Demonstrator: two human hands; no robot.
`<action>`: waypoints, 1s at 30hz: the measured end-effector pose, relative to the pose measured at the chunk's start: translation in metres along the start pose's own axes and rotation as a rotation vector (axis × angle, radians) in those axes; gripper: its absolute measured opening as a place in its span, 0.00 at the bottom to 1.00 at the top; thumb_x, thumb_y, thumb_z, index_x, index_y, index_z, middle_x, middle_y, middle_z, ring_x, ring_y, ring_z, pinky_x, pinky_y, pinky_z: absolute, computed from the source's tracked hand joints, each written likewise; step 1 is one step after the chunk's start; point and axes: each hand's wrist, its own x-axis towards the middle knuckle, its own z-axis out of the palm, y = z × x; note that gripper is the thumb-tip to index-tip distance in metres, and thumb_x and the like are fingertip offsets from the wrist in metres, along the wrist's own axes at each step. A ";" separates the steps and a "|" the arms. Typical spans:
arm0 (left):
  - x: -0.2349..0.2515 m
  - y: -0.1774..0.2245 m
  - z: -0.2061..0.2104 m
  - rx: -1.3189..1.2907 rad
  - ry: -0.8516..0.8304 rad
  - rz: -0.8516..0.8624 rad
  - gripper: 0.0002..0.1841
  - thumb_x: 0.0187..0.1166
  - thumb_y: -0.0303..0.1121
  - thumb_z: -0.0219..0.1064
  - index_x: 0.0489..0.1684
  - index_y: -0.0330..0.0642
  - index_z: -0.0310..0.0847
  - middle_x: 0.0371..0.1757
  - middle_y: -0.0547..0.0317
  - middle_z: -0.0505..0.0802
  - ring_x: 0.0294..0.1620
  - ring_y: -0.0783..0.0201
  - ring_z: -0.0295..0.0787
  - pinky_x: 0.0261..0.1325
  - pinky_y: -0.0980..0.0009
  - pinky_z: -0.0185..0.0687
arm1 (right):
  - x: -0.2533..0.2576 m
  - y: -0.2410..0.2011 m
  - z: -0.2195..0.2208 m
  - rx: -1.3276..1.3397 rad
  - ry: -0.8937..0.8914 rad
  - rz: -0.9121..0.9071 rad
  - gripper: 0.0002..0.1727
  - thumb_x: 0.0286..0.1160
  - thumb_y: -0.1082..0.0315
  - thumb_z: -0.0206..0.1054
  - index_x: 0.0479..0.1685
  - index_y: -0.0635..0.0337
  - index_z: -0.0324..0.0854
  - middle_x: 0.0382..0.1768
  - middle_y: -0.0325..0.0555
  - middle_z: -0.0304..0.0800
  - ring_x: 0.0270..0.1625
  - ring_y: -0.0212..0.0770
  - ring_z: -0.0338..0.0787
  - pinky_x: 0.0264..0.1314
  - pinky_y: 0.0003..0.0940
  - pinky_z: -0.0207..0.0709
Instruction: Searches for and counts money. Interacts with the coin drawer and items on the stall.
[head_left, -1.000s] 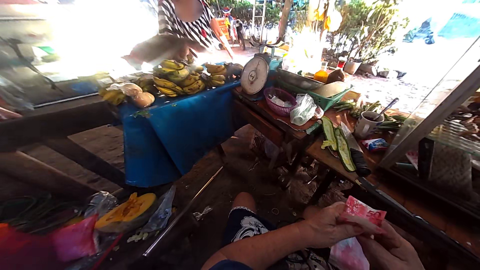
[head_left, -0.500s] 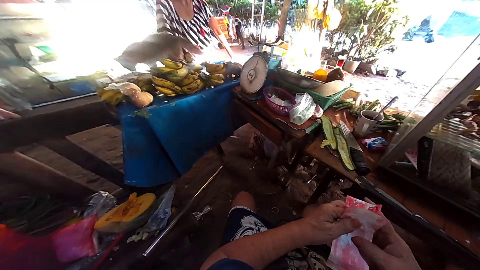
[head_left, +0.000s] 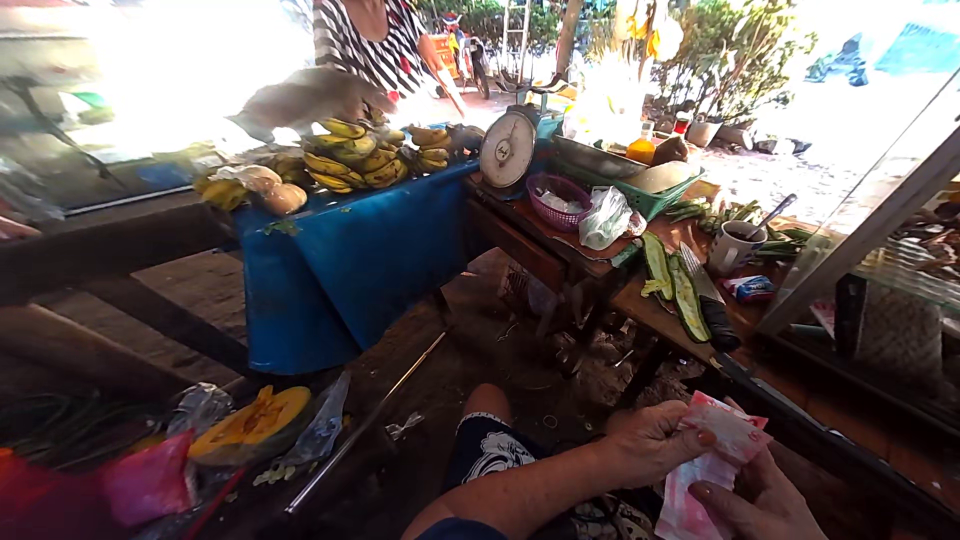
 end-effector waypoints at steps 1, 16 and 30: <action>0.000 0.000 0.000 -0.012 -0.007 -0.001 0.14 0.90 0.32 0.58 0.52 0.27 0.82 0.49 0.57 0.88 0.50 0.76 0.85 0.59 0.75 0.82 | 0.000 0.002 -0.001 -0.022 0.002 0.000 0.56 0.59 0.83 0.76 0.88 0.70 0.38 0.67 0.39 0.87 0.63 0.30 0.91 0.68 0.31 0.88; -0.001 -0.001 -0.002 0.004 -0.059 -0.017 0.12 0.88 0.31 0.60 0.53 0.28 0.79 0.44 0.58 0.89 0.44 0.76 0.85 0.53 0.75 0.82 | -0.001 0.007 -0.007 -0.147 -0.067 0.073 0.50 0.67 0.82 0.69 0.89 0.71 0.40 0.64 0.41 0.88 0.58 0.28 0.93 0.64 0.30 0.89; -0.001 -0.004 -0.005 0.075 -0.129 0.000 0.12 0.89 0.30 0.58 0.50 0.26 0.81 0.41 0.55 0.88 0.42 0.76 0.84 0.53 0.76 0.81 | -0.004 0.010 -0.009 -0.145 -0.079 0.136 0.46 0.67 0.83 0.69 0.87 0.71 0.45 0.60 0.39 0.90 0.54 0.27 0.93 0.62 0.30 0.89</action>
